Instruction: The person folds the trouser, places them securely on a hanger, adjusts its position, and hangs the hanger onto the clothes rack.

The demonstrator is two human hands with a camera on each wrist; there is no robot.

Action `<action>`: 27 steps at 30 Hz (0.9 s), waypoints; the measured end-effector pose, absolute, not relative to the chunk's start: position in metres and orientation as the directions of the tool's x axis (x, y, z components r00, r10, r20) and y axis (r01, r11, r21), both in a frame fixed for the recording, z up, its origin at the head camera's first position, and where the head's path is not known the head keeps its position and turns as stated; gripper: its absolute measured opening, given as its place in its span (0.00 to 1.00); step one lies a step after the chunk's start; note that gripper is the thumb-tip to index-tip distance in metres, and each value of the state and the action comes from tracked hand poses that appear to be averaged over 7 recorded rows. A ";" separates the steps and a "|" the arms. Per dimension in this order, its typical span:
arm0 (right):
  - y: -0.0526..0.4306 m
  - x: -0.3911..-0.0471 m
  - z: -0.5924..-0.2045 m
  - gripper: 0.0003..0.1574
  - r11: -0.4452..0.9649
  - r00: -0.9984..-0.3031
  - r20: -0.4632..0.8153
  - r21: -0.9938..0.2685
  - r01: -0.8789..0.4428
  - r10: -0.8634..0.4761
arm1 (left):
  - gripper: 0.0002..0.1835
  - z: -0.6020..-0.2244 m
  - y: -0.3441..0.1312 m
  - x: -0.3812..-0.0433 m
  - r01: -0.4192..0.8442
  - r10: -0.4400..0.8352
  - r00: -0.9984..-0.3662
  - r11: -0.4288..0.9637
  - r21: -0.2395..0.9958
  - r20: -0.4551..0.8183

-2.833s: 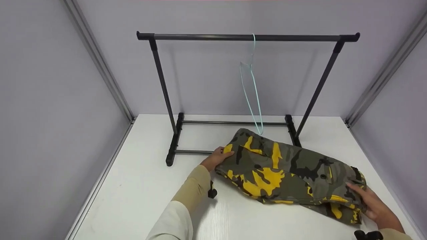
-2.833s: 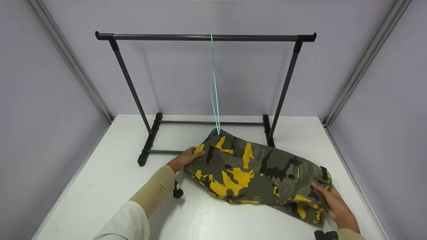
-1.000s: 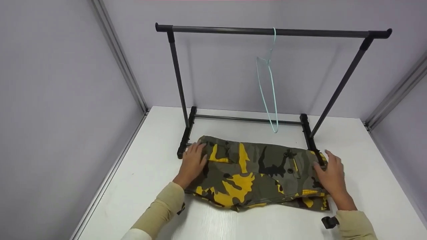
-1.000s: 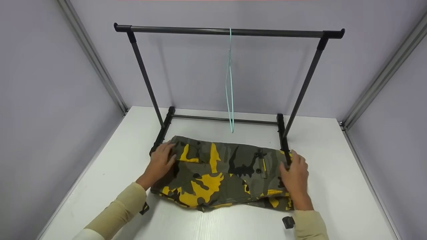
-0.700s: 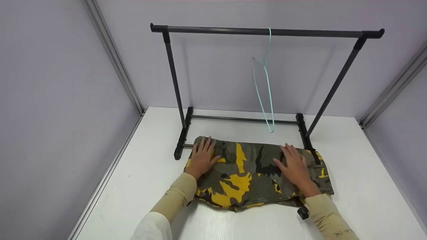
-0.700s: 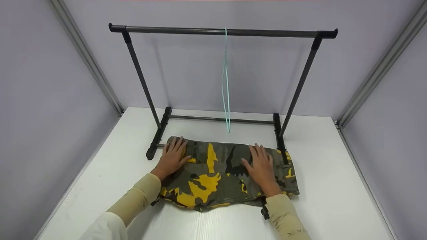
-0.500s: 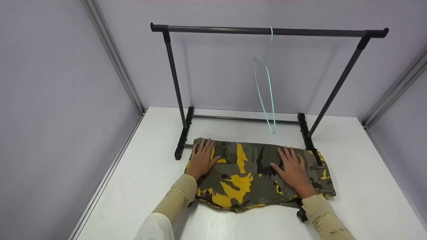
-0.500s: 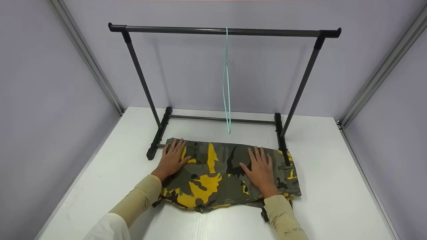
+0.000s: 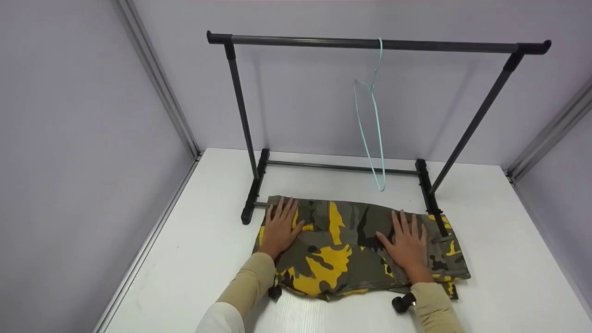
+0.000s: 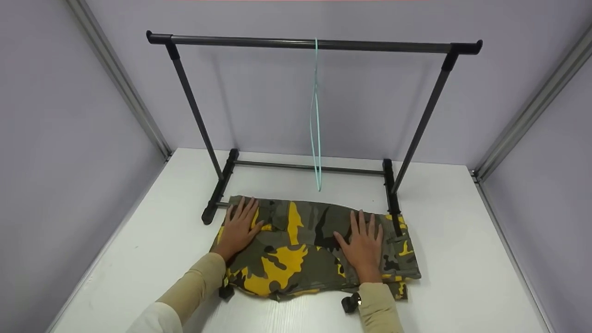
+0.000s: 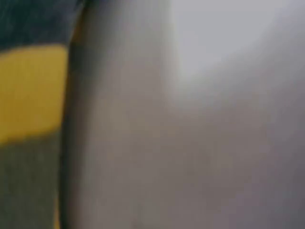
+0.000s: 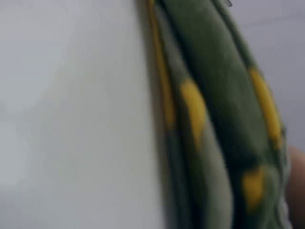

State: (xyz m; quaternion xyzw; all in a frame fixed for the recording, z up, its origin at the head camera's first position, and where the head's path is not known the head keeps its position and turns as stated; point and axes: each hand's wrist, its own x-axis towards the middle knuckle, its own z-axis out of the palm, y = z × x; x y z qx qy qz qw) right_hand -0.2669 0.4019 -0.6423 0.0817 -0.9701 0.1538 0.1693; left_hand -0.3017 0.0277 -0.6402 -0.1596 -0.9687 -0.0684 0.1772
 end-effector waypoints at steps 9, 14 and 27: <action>0.397 -0.268 -0.648 0.50 0.935 -0.936 0.350 -0.316 -0.161 -0.043 | 0.34 -0.642 0.027 -0.301 0.337 0.288 -0.879 0.939 0.068 0.379; 0.395 -0.269 -0.644 0.50 0.933 -0.946 0.319 -0.324 -0.159 -0.051 | 0.34 -0.634 0.028 -0.301 0.341 0.295 -0.898 0.936 0.093 0.327; 0.379 -0.254 -0.626 0.44 0.965 -0.985 0.157 -0.239 -0.109 -0.073 | 0.35 -0.626 0.057 -0.281 0.146 0.158 -0.963 0.987 -0.074 0.216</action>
